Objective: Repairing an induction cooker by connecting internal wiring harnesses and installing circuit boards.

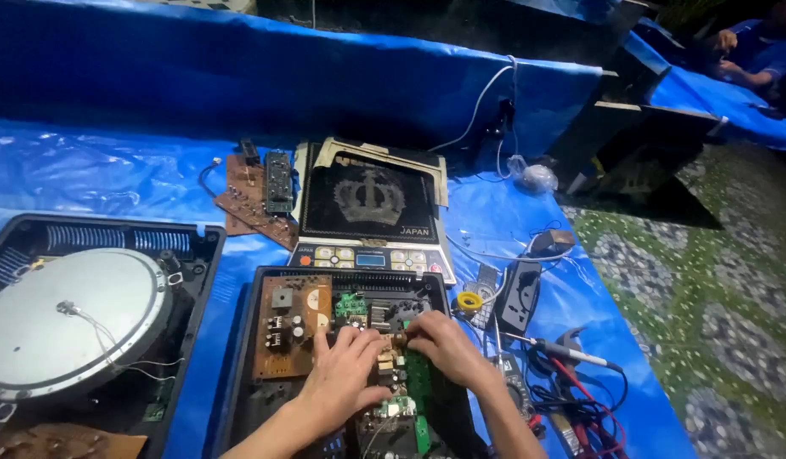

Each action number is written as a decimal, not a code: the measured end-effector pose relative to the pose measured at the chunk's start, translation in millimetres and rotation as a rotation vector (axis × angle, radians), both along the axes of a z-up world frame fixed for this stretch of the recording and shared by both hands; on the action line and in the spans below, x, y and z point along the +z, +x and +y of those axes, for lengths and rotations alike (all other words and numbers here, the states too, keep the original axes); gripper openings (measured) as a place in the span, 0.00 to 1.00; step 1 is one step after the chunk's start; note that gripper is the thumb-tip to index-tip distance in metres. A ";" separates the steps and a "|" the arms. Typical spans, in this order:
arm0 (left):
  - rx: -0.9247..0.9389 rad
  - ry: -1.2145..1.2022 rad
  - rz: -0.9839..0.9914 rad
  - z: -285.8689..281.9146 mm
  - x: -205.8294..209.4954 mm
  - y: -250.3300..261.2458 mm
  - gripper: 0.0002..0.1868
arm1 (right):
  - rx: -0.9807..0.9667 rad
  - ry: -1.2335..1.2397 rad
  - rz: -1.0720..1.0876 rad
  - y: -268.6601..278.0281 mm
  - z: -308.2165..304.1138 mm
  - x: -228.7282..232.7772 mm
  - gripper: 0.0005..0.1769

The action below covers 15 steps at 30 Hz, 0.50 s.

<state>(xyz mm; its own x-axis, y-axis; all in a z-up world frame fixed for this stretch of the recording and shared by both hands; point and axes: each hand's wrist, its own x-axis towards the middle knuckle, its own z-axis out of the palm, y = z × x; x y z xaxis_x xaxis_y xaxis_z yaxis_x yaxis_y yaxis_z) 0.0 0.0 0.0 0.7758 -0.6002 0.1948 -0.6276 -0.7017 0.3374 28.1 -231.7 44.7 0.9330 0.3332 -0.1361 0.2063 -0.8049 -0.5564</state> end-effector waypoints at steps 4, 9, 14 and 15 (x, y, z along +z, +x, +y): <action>0.184 -0.049 0.025 36.1 63.5 4.2 0.41 | -0.081 0.088 0.076 -4.0 2.4 28.2 0.21; 0.587 0.092 0.042 113.5 77.4 28.4 0.33 | -0.245 0.087 0.049 3.1 5.9 35.1 0.15; 0.494 0.166 0.264 113.7 65.0 18.4 0.33 | -0.181 0.114 0.009 14.2 20.5 20.3 0.12; 0.459 0.175 0.235 112.3 54.0 19.7 0.33 | -0.133 0.130 -0.050 16.3 21.2 15.9 0.13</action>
<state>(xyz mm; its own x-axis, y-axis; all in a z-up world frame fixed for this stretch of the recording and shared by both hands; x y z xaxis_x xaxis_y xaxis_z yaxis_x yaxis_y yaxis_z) 19.7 112.3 54.0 0.9764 -0.1973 -0.0876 -0.1652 -0.9441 0.2854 44.4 -210.5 60.6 0.9745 0.2185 -0.0520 0.1334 -0.7492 -0.6487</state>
